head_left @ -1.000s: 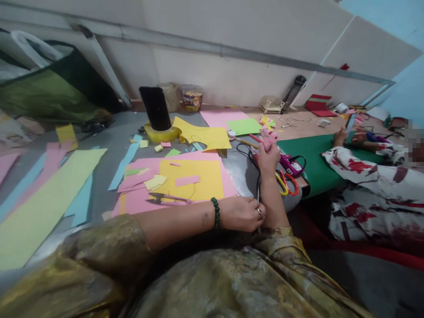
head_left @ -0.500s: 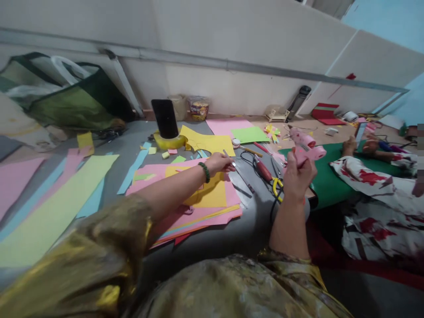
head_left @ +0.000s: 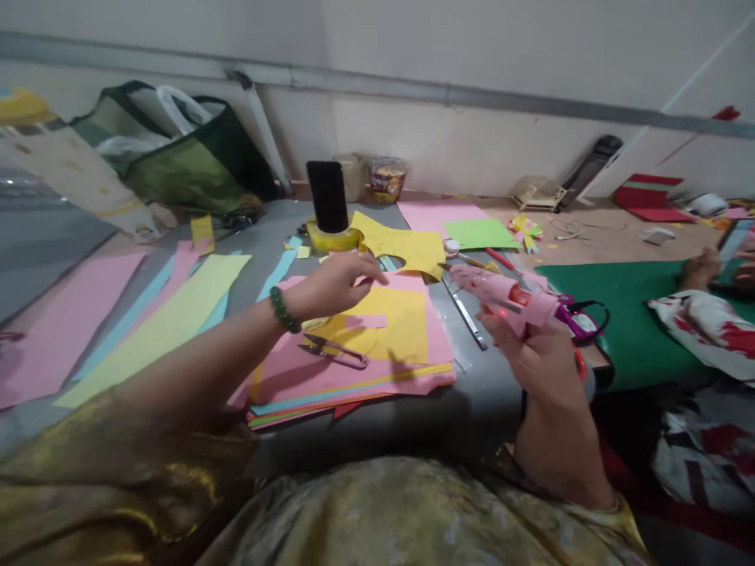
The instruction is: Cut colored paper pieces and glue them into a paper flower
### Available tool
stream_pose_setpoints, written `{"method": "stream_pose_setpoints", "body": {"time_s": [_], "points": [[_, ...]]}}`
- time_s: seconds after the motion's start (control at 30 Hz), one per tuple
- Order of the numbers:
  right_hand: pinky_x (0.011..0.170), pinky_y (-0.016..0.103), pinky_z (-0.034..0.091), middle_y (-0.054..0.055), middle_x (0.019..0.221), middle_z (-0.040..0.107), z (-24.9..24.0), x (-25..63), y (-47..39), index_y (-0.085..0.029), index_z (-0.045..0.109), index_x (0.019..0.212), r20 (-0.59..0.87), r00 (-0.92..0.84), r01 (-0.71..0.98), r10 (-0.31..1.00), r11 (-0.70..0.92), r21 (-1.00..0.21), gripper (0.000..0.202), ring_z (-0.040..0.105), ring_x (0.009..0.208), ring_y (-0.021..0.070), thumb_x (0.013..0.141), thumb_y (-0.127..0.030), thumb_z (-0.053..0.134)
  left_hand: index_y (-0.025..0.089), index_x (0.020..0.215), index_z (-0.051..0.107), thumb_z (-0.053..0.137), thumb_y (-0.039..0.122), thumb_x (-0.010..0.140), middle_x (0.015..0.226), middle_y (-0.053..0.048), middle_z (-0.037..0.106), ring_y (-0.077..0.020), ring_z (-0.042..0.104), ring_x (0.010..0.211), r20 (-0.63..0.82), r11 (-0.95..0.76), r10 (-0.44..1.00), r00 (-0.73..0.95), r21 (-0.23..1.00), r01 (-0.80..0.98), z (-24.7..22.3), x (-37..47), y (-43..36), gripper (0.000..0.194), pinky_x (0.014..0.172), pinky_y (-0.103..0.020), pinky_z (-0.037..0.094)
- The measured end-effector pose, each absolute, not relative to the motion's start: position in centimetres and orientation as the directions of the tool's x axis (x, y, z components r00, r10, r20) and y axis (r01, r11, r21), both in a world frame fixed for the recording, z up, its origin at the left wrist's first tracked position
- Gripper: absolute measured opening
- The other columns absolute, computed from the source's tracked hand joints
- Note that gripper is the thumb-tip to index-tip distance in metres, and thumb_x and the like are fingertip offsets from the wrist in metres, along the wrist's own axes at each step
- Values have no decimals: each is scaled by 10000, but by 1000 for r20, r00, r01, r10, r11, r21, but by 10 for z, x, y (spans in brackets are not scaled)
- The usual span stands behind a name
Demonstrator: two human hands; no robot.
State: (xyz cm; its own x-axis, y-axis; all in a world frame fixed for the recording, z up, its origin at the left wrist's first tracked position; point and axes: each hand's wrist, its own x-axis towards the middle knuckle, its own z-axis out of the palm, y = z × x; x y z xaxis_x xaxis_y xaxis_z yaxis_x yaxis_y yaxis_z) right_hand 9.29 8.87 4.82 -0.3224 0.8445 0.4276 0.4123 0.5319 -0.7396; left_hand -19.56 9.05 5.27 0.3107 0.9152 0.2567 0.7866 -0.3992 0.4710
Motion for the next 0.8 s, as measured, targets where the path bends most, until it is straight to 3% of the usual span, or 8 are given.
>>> {"method": "stream_pose_setpoints", "body": {"time_s": [0.13,0.27,0.43,0.7,0.8], "points": [[863,409,579,64,1024,780,53,75,90,-247,730,1188,260,-541,390,800,513,-765,368,695,1052,299,882,-426,633,154,959,764,478,249,900,1061,-136,756,-255,680,979,247,-448,892,380,353,821,16,-216,54,307,881,-398,542],[896,392,582,51,1056,783,46,64,90,-241,707,1240,81,-635,452,769,454,-768,373,704,1073,278,919,-392,591,147,1042,732,404,240,977,1125,-150,733,-247,660,1004,203,-560,828,522,289,776,-7,-208,41,348,899,-392,522],[1048,415,503,41,1333,677,35,55,91,-279,654,1320,-31,-709,470,704,439,-766,386,629,1238,256,967,-359,520,132,1101,708,466,283,967,1175,-171,711,-291,652,1021,158,-563,826,541,266,782,-8,-204,40,315,890,-427,497],[1026,419,513,31,1321,685,35,44,97,-302,650,1320,-95,-718,556,690,485,-675,383,663,1174,253,967,-331,505,162,1131,701,528,382,949,1202,-153,703,-303,639,1049,126,-523,851,510,302,797,-10,-205,38,334,908,-441,457],[918,411,570,45,1193,748,38,46,97,-271,683,1274,-120,-701,600,703,490,-632,372,718,1037,261,945,-346,527,165,1130,698,535,393,946,1218,-149,701,-301,637,1059,112,-518,853,510,303,800,-10,-205,38,335,909,-435,443]]}}
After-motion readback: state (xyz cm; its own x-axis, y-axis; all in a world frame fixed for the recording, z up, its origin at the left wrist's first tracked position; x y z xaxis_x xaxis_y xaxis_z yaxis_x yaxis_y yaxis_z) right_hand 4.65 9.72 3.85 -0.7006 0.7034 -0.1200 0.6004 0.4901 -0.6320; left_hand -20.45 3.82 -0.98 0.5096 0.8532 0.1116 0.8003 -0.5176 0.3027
